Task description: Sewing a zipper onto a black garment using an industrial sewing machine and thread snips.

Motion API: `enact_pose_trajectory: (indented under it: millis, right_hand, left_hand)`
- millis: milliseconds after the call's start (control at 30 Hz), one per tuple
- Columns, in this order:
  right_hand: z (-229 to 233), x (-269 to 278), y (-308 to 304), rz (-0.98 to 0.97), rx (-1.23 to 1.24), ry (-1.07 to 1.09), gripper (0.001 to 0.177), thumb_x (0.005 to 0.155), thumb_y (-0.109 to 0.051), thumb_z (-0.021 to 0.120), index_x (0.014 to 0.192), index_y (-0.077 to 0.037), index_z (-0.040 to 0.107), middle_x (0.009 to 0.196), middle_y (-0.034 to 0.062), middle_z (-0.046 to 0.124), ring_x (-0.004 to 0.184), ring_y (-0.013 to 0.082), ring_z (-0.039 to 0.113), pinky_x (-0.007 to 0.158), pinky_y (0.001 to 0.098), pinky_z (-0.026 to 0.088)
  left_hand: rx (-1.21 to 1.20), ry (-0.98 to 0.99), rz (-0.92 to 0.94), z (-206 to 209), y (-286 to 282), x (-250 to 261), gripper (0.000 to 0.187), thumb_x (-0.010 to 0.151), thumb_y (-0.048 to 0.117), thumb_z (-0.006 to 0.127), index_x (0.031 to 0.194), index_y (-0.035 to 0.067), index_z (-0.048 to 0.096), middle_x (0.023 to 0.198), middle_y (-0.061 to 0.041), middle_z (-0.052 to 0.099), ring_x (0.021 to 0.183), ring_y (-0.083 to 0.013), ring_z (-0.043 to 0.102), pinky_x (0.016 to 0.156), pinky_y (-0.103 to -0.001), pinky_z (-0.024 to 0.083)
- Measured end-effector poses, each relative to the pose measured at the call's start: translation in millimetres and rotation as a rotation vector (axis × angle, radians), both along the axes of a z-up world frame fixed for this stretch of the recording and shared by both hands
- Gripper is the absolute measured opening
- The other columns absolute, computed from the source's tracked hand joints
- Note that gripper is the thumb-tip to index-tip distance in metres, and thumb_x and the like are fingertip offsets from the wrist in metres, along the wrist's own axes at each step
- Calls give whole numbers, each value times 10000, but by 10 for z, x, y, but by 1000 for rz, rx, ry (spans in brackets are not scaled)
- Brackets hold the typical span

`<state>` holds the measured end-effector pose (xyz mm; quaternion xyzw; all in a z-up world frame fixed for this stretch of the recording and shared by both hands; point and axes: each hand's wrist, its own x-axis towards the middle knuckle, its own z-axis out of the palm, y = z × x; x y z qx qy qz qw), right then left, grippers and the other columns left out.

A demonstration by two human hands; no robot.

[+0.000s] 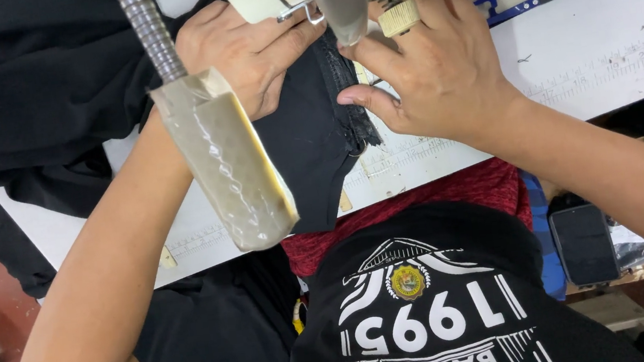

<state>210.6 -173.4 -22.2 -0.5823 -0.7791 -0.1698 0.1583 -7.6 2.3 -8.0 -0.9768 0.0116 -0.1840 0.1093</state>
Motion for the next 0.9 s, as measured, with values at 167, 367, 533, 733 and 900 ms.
enact_pose_trajectory:
  millis: [167, 367, 533, 733, 900]
  right_hand:
    - [32, -8, 24, 46, 68, -16, 442, 1089, -671, 721, 1076, -234, 779, 1179, 26, 698, 1031, 279, 579, 973, 375, 519]
    - [81, -47, 9, 87, 50, -3, 342, 1117, -561, 687, 1136, -250, 826, 1209, -70, 732, 1072, 223, 609, 1071, 383, 491]
    - [126, -40, 36, 99, 11, -22, 340, 1114, -527, 656, 1134, -236, 830, 1310, -81, 748, 1097, 212, 646, 1100, 396, 474]
    - [180, -42, 58, 75, -61, -91, 383, 1081, -577, 679, 1203, -225, 769, 1159, -33, 713, 1141, 228, 629, 1125, 421, 464]
    - [228, -34, 82, 61, -89, -162, 485, 1102, -631, 632, 1287, -198, 748, 1334, 60, 716, 1253, 303, 601, 1151, 450, 428]
  left_hand:
    - [-13, 13, -7, 16, -10, 3, 430, 953, 111, 584, 1345, 216, 728, 1282, 112, 723, 908, -156, 654, 730, -250, 517]
    - [-89, -2, -61, 22, -8, -1, 391, 989, 57, 606, 1345, 153, 737, 1289, 37, 715, 1000, -207, 662, 828, -305, 555]
    - [-144, 44, -57, 8, 25, -27, 419, 1017, 42, 618, 1417, 145, 683, 1341, -6, 697, 1106, -268, 665, 973, -364, 544]
    - [-181, -3, -83, -66, 75, -22, 325, 977, 26, 648, 1286, 109, 712, 1168, -21, 721, 1035, -254, 669, 942, -381, 550]
    - [-216, 61, -93, -117, 91, -15, 408, 895, 8, 639, 1295, 75, 667, 1066, -45, 689, 899, -254, 668, 852, -380, 549]
